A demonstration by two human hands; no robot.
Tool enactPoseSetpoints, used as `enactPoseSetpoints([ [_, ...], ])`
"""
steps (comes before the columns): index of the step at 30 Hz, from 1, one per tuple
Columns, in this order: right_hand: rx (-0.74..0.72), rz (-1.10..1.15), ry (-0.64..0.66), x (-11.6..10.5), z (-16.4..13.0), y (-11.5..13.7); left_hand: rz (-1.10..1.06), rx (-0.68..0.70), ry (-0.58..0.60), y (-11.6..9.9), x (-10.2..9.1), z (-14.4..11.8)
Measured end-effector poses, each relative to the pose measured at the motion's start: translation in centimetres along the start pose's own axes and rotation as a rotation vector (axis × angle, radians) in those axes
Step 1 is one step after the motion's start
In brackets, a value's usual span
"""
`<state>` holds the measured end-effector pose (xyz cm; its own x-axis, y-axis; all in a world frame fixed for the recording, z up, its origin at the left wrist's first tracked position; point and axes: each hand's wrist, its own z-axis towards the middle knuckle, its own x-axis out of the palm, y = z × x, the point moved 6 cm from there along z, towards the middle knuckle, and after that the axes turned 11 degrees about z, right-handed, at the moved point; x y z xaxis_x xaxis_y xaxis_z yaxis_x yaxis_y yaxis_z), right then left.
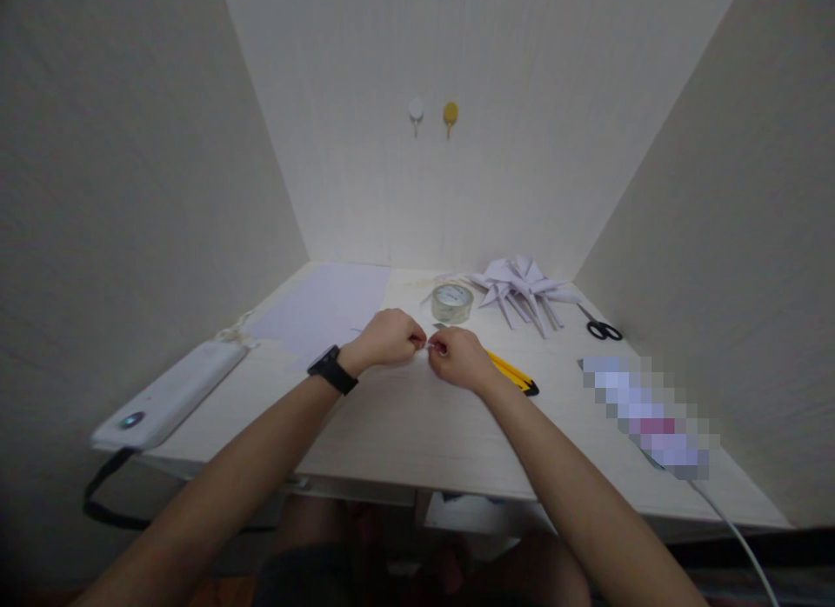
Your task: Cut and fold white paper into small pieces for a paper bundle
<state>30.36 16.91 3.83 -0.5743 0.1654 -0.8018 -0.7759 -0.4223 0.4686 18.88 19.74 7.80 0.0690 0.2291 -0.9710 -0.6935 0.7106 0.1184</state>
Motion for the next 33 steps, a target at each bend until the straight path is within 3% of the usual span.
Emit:
enactPoseSetpoints([
  [12,0.061,0.037,0.051,0.2,0.0,-0.2,0.041,0.079,0.023,-0.8,0.0,-0.2],
  [21,-0.039,0.055,0.036,0.3,-0.1,0.2,0.066,0.087,0.028,-0.8,0.5,-0.2],
  [33,0.055,-0.037,0.061,0.4,-0.2,0.3,0.112,0.059,0.038,-1.3,0.8,-0.2],
])
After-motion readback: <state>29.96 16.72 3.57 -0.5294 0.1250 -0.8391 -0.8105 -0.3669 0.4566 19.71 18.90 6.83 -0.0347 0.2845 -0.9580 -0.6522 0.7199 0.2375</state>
